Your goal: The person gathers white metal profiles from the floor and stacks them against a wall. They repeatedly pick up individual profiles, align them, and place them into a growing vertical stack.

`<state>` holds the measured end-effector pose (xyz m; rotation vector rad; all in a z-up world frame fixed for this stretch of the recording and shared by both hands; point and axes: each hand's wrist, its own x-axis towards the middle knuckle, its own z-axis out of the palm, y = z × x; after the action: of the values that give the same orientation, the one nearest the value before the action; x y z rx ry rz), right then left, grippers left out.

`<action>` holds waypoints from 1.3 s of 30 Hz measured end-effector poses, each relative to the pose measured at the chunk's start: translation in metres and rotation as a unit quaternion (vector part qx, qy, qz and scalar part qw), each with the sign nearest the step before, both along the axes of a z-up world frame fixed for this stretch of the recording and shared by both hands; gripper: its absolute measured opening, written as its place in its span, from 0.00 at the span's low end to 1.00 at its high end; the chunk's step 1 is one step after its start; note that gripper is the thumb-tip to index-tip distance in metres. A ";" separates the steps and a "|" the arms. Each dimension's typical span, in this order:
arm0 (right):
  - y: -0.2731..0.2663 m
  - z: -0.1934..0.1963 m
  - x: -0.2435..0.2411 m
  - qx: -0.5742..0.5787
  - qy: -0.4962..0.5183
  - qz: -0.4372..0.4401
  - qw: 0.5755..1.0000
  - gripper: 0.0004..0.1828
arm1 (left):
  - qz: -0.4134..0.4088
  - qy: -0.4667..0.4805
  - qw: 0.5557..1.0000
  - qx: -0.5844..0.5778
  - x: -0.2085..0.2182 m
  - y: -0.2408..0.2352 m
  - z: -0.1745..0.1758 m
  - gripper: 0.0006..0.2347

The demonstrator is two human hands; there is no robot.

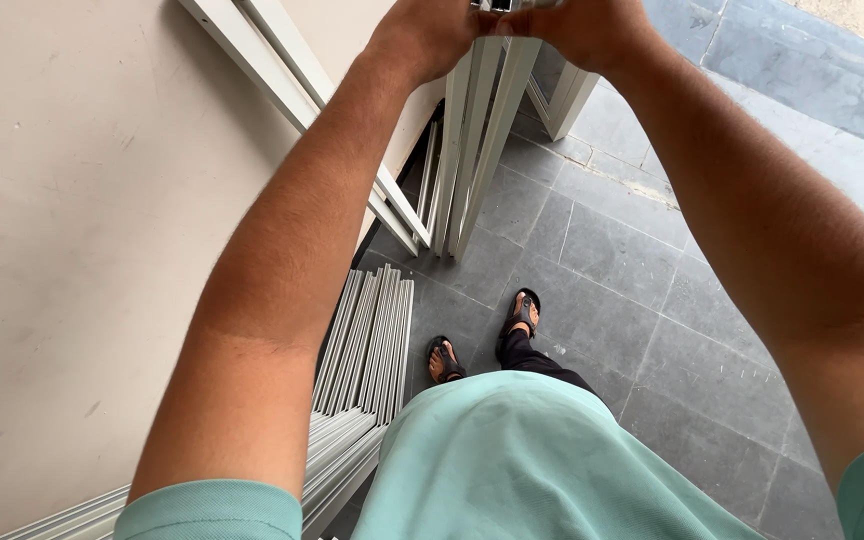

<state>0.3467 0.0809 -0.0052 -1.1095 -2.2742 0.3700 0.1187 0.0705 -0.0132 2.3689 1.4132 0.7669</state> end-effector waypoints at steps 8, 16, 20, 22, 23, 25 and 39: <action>0.008 0.000 -0.014 -0.046 0.018 0.035 0.998 0.25 | -0.031 -0.045 0.997 -0.050 -0.006 0.018 -0.008 0.10; 0.006 0.005 -0.032 -0.086 0.137 0.010 0.987 0.48 | -0.045 -0.305 0.911 -0.275 -0.020 0.022 0.010 0.39; 0.012 0.012 -0.037 0.100 0.024 0.066 0.993 0.36 | -0.092 -0.381 0.861 -0.325 -0.029 0.008 0.017 0.39; 0.018 0.019 -0.041 0.075 -0.035 0.049 0.995 0.33 | -0.085 -0.403 0.848 -0.333 -0.033 0.006 0.020 0.39; 0.020 0.021 -0.043 0.062 -0.064 0.041 0.995 0.31 | -0.085 -0.411 0.841 -0.341 -0.034 0.005 0.020 0.40; 0.020 0.022 -0.051 0.076 -0.079 0.035 0.993 0.33 | -0.085 -0.427 0.826 -0.359 -0.035 0.005 0.015 0.41; 0.015 0.025 -0.053 0.042 -0.106 0.002 0.993 0.24 | 0.302 -0.024 0.938 0.167 -0.209 -0.006 0.018 0.13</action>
<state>0.2935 0.0957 0.0194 -1.1477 -2.4526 0.1608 -0.0907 0.0644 0.0052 2.1068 2.1728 1.2926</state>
